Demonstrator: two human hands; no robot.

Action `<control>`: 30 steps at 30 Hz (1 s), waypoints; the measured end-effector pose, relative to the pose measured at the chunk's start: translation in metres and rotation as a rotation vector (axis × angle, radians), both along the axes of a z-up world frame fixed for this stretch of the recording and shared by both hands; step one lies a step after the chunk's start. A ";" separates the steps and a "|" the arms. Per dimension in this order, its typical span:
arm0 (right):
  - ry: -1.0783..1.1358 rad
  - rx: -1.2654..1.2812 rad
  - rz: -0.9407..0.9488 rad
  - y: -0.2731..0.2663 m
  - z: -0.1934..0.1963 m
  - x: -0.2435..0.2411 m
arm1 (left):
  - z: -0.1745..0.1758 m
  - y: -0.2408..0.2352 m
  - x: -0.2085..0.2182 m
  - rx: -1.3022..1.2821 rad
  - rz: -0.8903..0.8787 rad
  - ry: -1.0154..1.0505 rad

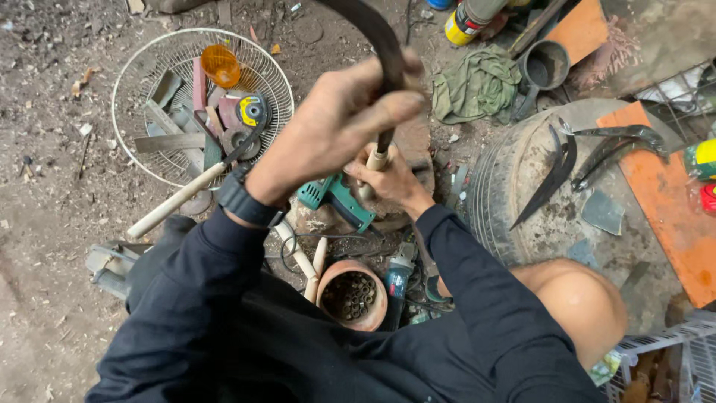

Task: The person inserts a metal blade into a wooden handle, secures it with a metal ring and hammer, and drills a hole through the handle. The person then inserts a metal rod into the drilled hole to complete the assembly.

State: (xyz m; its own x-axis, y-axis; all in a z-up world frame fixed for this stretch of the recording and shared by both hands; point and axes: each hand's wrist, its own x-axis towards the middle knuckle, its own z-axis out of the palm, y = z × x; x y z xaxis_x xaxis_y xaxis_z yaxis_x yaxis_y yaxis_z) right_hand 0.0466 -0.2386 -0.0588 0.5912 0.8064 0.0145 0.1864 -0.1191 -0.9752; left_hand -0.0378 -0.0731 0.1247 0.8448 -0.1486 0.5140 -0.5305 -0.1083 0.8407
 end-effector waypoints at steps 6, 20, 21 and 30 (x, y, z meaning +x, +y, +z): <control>0.379 0.147 -0.082 0.006 0.085 -0.044 | -0.025 0.048 0.009 -0.508 0.130 0.224; 1.266 0.398 0.041 0.006 0.170 -0.090 | -0.076 0.055 0.031 -0.910 0.220 0.712; 1.279 0.404 0.026 0.006 0.171 -0.091 | -0.075 0.053 0.030 -0.914 0.230 0.721; 0.932 0.151 0.004 0.006 0.153 -0.107 | -0.079 0.051 0.038 -1.075 0.222 0.582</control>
